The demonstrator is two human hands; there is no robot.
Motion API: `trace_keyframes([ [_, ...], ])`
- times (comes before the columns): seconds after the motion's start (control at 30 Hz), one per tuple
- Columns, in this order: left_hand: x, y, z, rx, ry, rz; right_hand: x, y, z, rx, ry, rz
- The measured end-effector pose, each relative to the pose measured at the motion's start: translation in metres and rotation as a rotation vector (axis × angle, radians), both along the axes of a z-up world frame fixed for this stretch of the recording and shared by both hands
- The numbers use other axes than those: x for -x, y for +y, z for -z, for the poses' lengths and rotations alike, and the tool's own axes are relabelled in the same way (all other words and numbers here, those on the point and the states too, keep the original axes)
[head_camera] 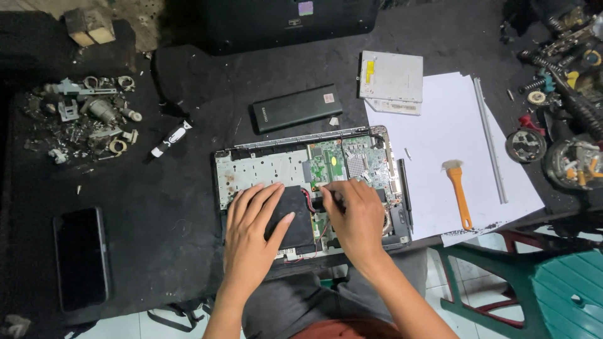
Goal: Disassembling a laptop to access and remove the cooling fan and other internal components using a screwdriver.
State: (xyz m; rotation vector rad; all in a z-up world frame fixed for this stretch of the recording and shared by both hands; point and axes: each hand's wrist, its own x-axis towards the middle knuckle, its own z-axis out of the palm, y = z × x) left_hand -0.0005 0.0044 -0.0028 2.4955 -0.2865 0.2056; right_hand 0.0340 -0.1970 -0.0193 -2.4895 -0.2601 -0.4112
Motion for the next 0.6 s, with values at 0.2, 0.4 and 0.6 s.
trace_keyframes([
  [0.2,0.0,-0.001,-0.004,0.021,-0.003,0.003,0.001,-0.001,-0.005,-0.054,0.063,-0.01],
  [0.4,-0.019,-0.006,-0.041,0.064,0.173,-0.009,-0.012,-0.015,-0.064,0.048,0.043,-0.089],
  [0.6,-0.057,-0.021,-0.022,-0.073,0.078,0.167,-0.035,-0.034,-0.051,0.261,-0.021,-0.389],
])
